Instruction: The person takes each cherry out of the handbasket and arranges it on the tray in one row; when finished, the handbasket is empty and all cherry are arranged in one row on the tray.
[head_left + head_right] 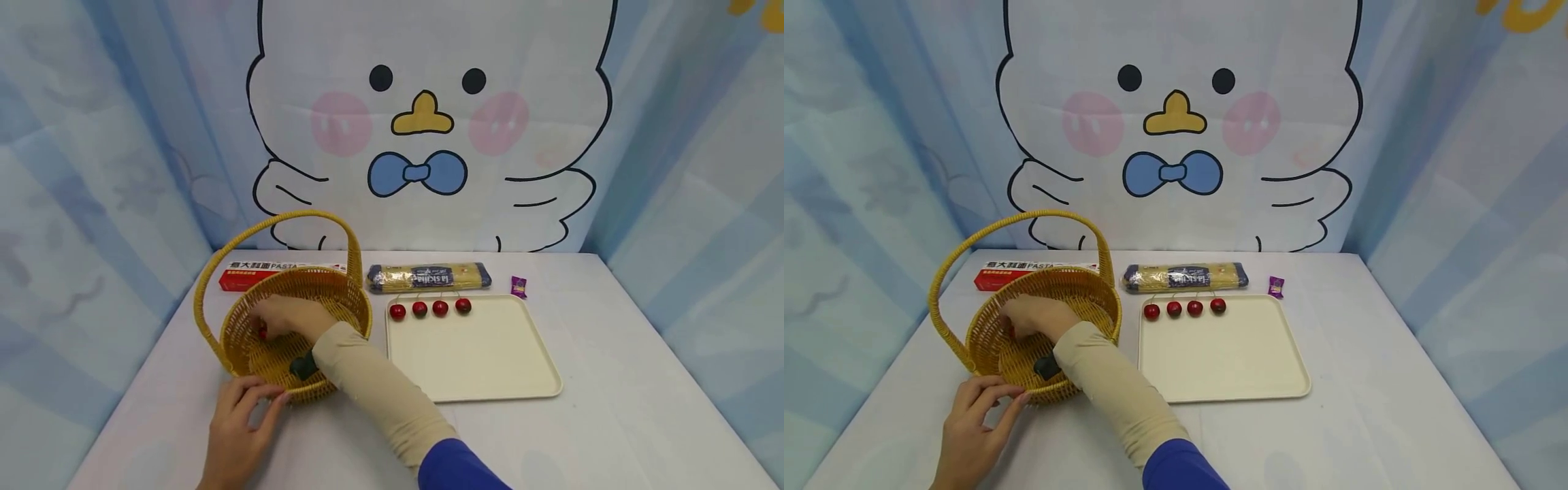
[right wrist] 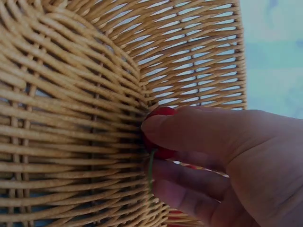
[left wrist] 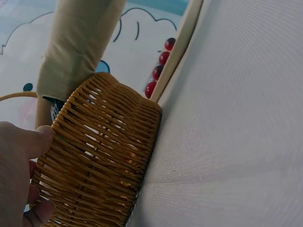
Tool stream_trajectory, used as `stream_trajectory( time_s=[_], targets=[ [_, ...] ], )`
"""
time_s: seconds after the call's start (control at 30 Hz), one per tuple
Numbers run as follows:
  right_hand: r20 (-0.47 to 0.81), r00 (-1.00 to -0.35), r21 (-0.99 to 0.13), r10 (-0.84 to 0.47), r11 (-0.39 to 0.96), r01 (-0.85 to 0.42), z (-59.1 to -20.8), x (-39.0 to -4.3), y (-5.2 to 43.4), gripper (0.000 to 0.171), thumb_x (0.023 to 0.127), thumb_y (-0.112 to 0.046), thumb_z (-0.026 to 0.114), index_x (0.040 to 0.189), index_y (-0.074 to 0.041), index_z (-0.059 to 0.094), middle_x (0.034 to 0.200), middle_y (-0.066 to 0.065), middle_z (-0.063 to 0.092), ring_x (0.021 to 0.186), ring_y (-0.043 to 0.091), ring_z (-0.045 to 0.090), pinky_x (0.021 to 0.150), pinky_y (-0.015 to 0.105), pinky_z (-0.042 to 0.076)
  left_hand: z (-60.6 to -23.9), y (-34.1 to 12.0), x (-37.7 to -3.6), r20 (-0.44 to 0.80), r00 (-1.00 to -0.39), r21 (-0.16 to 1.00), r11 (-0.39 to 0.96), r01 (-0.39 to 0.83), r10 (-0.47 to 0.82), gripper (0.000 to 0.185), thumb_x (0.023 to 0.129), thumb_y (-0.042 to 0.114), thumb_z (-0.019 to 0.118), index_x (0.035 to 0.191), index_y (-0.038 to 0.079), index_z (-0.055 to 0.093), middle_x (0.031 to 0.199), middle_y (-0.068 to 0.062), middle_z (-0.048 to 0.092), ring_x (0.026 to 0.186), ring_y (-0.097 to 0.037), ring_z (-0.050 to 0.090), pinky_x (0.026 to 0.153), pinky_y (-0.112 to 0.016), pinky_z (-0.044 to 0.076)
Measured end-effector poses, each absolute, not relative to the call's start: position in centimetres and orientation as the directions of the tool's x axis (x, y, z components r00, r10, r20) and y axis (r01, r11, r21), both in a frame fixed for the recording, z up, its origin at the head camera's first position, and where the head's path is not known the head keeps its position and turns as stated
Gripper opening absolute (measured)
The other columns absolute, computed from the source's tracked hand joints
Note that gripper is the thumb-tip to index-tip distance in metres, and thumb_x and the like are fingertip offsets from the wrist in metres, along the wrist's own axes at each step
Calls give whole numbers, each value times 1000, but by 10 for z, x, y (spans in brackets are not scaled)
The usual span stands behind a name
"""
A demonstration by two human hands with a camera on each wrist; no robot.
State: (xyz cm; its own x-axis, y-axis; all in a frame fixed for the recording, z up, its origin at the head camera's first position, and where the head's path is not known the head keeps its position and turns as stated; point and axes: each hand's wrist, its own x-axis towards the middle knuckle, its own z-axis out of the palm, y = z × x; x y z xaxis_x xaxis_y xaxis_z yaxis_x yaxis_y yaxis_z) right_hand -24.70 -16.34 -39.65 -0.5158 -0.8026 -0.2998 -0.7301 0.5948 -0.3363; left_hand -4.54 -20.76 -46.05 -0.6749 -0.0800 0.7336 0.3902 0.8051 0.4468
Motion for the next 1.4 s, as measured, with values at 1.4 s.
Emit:
stream_trajectory(
  time_s=[1.4],
  targets=[
    [203, -600, -491, -774, 449, -746, -352, -225, 0, 30, 97, -16, 67, 127, -12, 67, 125, 6, 57, 103, 14, 60, 88, 27, 53, -455, -206, -44, 709, -699, 463, 809, 361, -94, 27, 67, -4, 89, 84, 6, 72, 94, -2, 58, 94, -15, 48, 88, -21, 35]
  ],
)
